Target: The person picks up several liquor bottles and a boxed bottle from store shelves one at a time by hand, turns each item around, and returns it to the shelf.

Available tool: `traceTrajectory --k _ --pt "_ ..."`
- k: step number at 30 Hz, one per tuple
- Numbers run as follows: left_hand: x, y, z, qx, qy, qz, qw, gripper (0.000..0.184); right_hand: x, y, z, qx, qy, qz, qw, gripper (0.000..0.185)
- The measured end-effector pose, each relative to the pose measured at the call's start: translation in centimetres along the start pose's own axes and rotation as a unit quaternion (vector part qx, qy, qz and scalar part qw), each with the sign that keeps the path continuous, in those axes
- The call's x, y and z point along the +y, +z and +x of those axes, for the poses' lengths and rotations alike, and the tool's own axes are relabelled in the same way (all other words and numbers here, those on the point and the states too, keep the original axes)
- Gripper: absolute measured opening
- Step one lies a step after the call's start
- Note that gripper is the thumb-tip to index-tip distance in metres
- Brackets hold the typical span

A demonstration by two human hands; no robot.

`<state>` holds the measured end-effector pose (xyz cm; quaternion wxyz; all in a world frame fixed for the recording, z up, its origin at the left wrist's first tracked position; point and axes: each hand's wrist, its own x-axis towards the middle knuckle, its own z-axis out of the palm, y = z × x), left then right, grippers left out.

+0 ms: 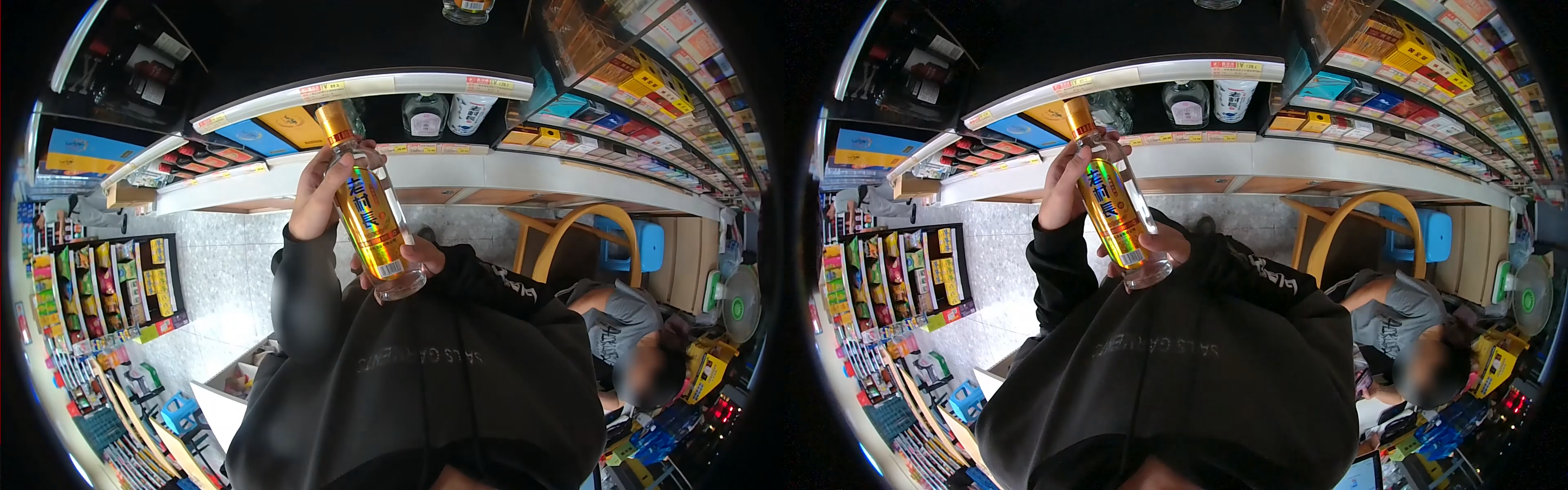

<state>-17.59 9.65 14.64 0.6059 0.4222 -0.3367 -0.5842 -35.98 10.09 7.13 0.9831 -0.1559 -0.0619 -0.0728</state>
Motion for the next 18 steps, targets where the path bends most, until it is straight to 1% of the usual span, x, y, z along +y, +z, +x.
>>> traceTrajectory --k 4,6,7,9,10,11,12,13,14,16,17,18 --pt "0.4 0.2 -0.1 0.003 0.002 0.007 1.000 0.051 -0.2 -0.6 0.1 0.008 0.003 -0.040 0.999 0.072" --pt "0.1 -0.3 0.0 0.008 -0.003 0.007 1.000 0.046 -0.5 -0.8 0.4 0.015 -0.011 -0.146 0.989 0.070" --pt "0.2 -0.4 -0.1 0.006 -0.004 0.008 1.000 0.046 -0.4 -1.2 0.5 0.015 -0.013 -0.146 0.989 0.070" --pt "0.3 -0.2 -0.4 0.043 0.014 0.060 0.997 0.042 -0.3 -1.8 0.8 0.083 -0.048 -0.319 0.943 0.071" --pt "0.3 -0.4 -0.7 0.041 0.013 0.060 0.997 0.042 -0.4 -1.6 0.6 0.085 -0.050 -0.318 0.943 0.071" --pt "0.2 -0.7 -0.9 0.069 -0.002 0.097 0.993 0.038 -0.6 -1.1 0.2 0.154 -0.037 -0.412 0.897 0.074" --pt "0.0 -1.1 -1.1 0.097 -0.017 0.135 0.986 0.035 -0.9 -0.8 0.1 0.221 -0.024 -0.500 0.837 0.076" --pt "-0.4 -1.6 -1.3 0.100 -0.025 0.116 0.988 0.029 -0.2 -2.3 0.3 0.219 -0.057 -0.532 0.816 0.084" --pt "-1.1 -2.1 -1.4 0.102 -0.019 0.077 0.992 0.024 0.3 -3.7 0.1 0.222 -0.060 -0.531 0.816 0.084" --pt "-1.1 -1.5 -2.1 0.093 -0.017 0.068 0.993 0.025 0.4 -4.5 0.2 0.223 -0.072 -0.581 0.779 0.086" --pt "-1.3 -2.1 -2.4 0.060 -0.010 0.090 0.994 0.029 0.4 -4.8 -0.1 0.227 -0.075 -0.580 0.779 0.086" --pt "-1.2 -2.1 -2.7 0.059 -0.013 0.090 0.994 0.029 0.0 -3.9 -0.2 0.206 -0.087 -0.551 0.804 0.086"
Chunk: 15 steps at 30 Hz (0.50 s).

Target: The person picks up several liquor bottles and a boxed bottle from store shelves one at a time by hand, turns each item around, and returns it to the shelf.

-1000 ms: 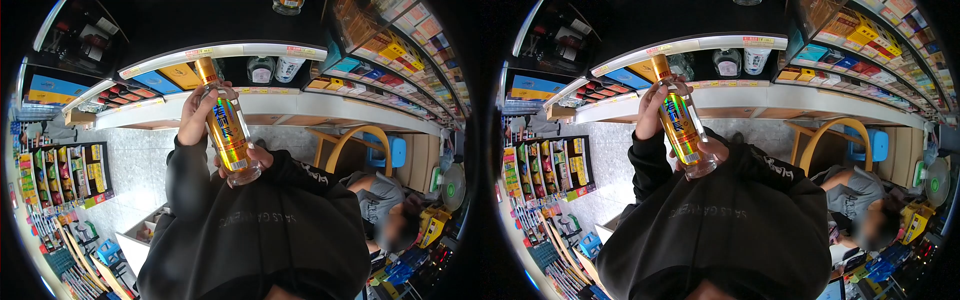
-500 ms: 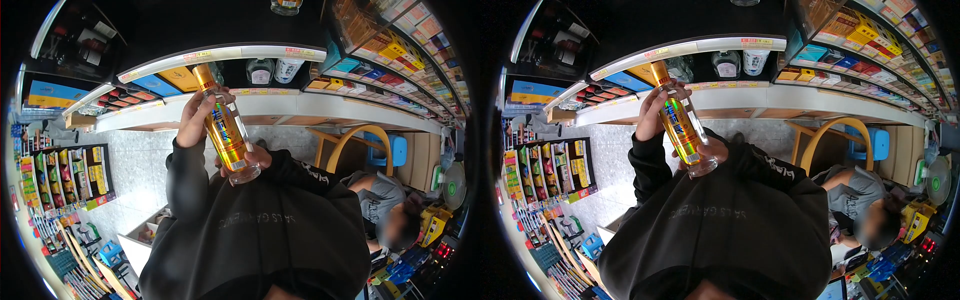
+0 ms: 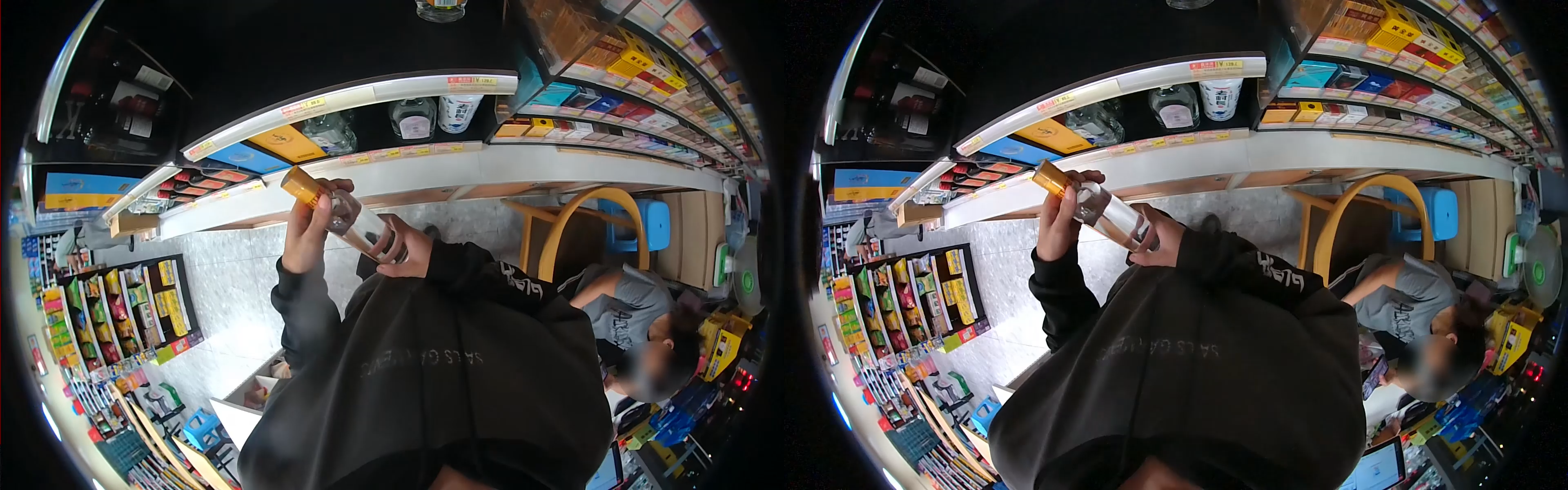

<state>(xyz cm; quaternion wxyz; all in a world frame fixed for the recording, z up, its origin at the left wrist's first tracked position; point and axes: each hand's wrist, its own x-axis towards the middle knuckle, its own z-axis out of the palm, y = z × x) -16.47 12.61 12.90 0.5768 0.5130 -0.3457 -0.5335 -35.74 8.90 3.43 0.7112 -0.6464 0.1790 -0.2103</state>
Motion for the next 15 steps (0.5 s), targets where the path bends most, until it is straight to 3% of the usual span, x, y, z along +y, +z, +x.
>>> traceTrajectory --k 2,3,6,12,14,15 --pt "0.5 -0.2 -0.7 -0.084 0.049 0.051 0.994 0.034 -0.3 -0.2 0.1 -0.016 -0.013 0.044 0.999 0.085" --pt "0.8 -0.5 -0.9 -0.114 0.029 0.050 0.992 0.037 -0.1 -0.4 0.2 -0.038 -0.027 0.035 0.998 0.088" --pt "1.1 -0.5 -1.7 -0.110 0.006 0.072 0.991 0.037 0.9 -1.1 0.2 -0.081 -0.022 0.027 0.996 0.090" --pt "-1.0 0.4 -3.8 0.022 0.005 0.080 0.997 0.044 2.0 -1.8 0.3 -0.142 0.014 0.036 0.989 0.091" --pt "-1.2 0.9 -4.3 0.064 0.062 0.091 0.992 0.047 2.6 -2.0 1.0 -0.160 0.031 0.048 0.985 0.089" --pt "-1.3 1.2 -4.5 0.085 0.072 0.105 0.988 0.049 2.9 -1.9 1.4 -0.132 -0.010 0.032 0.991 0.088"
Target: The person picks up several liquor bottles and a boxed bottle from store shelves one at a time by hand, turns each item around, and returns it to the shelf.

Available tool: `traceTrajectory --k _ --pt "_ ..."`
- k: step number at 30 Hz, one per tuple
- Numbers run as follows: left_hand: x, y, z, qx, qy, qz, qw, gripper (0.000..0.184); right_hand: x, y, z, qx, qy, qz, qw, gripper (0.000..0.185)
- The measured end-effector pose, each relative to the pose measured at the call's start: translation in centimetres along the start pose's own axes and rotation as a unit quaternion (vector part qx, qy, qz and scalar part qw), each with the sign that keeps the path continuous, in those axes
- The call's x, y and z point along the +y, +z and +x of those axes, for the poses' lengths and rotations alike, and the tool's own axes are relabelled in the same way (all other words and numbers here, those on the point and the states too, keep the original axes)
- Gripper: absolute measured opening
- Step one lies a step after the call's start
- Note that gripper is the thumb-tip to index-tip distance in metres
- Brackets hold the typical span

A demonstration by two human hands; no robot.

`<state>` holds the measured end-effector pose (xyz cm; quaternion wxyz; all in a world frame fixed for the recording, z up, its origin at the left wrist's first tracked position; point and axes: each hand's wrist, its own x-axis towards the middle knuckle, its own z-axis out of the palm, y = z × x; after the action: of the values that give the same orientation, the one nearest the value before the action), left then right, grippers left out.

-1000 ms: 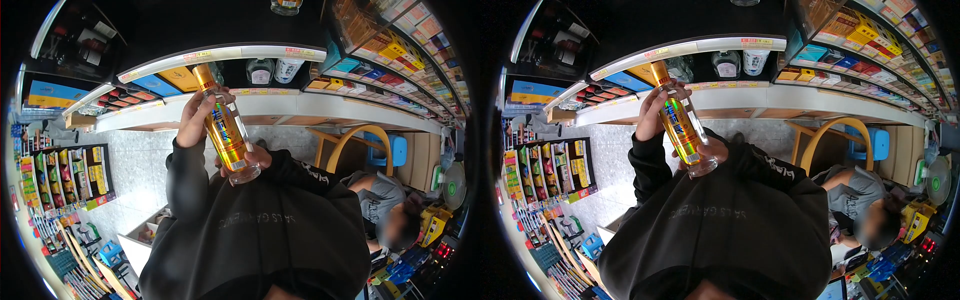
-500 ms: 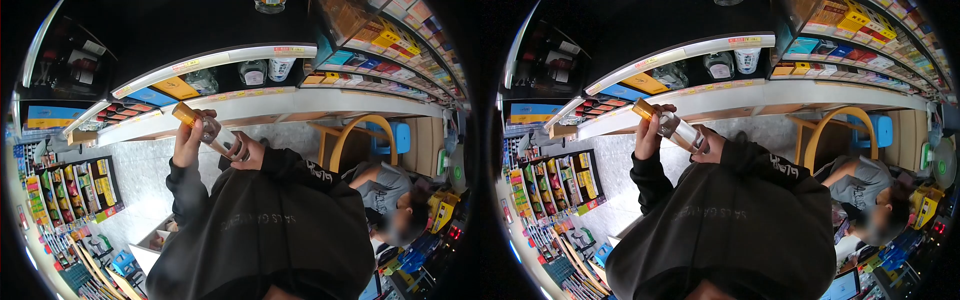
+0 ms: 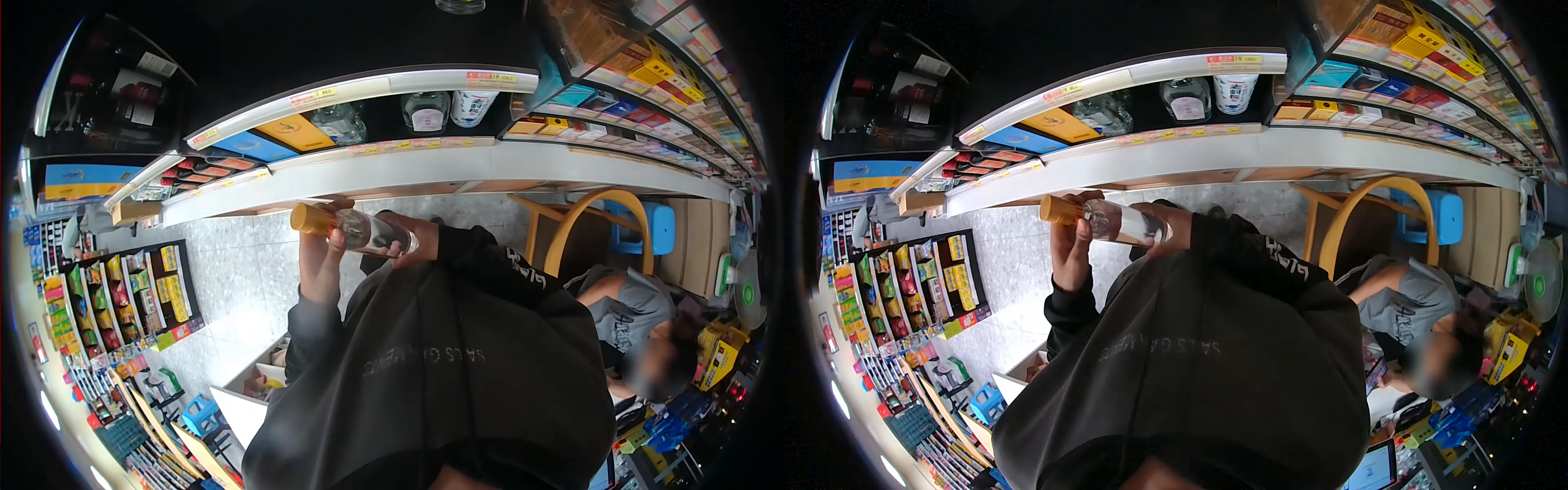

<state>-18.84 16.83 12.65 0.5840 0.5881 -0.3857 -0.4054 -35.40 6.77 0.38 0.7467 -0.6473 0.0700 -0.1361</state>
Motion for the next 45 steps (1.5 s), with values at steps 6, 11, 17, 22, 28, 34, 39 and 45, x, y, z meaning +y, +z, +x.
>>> traceTrajectory --k 6,11,17,22,28,34,39,45 --pt "0.2 1.1 2.0 -0.001 0.143 0.049 0.988 0.045 1.3 -0.1 1.6 0.285 0.170 0.186 0.925 0.080" --pt "0.0 1.8 5.0 0.023 0.227 0.069 0.971 0.039 -1.4 -2.2 2.5 0.133 0.132 0.559 0.808 0.058" --pt "-2.6 2.6 7.1 0.012 0.290 0.113 0.950 0.033 -3.5 -2.8 4.4 0.159 0.009 0.601 0.783 0.049" --pt "-4.6 3.3 8.7 -0.009 0.299 0.161 0.941 0.028 1.9 -4.6 6.5 0.167 -0.001 0.629 0.760 0.045" --pt "-5.8 3.8 10.8 0.028 0.264 0.198 0.944 0.033 6.3 -7.0 8.8 0.164 0.010 0.644 0.747 0.030" --pt "-7.4 4.1 12.7 0.014 0.273 0.269 0.924 0.037 7.5 -8.0 9.0 0.188 0.021 0.620 0.762 0.036" --pt "-7.6 4.5 13.7 0.032 0.259 0.354 0.898 0.037 6.8 -8.6 9.6 0.274 0.066 0.593 0.755 0.043" --pt "-7.1 5.0 15.6 0.066 0.200 0.368 0.906 0.041 5.7 -9.3 10.9 0.306 0.083 0.575 0.754 0.027"
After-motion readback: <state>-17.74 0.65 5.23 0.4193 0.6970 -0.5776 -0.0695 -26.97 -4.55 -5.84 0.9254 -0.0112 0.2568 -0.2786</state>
